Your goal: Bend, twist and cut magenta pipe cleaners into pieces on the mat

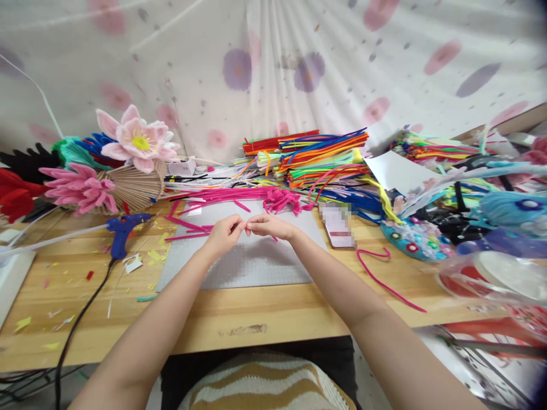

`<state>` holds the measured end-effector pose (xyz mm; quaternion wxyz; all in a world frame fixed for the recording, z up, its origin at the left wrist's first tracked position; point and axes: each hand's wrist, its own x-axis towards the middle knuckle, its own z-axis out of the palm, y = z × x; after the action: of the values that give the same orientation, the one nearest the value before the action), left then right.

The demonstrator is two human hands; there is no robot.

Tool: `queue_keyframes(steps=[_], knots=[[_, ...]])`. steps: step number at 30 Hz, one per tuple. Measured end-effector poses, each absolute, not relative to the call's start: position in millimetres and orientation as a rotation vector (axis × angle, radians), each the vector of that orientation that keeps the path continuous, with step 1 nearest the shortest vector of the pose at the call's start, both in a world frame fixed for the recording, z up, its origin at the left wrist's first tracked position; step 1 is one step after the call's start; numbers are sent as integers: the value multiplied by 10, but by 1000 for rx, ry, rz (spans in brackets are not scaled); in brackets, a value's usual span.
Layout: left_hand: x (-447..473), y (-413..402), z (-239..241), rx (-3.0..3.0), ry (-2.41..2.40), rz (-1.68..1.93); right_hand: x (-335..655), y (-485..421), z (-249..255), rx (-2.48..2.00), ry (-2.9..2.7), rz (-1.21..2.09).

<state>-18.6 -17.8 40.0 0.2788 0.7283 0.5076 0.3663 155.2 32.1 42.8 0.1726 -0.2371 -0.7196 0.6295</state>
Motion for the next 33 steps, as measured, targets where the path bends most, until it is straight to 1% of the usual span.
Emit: queue_keyframes(steps=[4, 7, 10, 13, 16, 18, 22, 27, 33], knots=[[-158, -172, 380, 1879, 1335, 1100, 1520, 347, 381, -612, -1951, 1855], [-130, -150, 357, 1619, 1288, 1154, 1526, 360, 383, -634, -1952, 1808], [-118, -152, 362, 1216, 1168, 1053, 1553, 357, 419, -686, -2061, 1673], [-117, -176, 392, 1002, 1049, 974, 1576, 350, 448, -723, -2157, 1573], [-104, -190, 418, 920, 1015, 961, 1575, 353, 442, -743, -2152, 1565], [-81, -187, 418, 892, 1004, 984, 1553, 357, 424, -744, -2083, 1623], [-23, -168, 390, 806, 996, 1136, 1454, 344, 391, -737, -1862, 1766], [34, -155, 364, 718, 967, 1281, 1315, 300, 322, -709, -1697, 1788], [-67, -97, 363, 818, 991, 1254, 1340, 253, 348, -724, -1715, 1782]])
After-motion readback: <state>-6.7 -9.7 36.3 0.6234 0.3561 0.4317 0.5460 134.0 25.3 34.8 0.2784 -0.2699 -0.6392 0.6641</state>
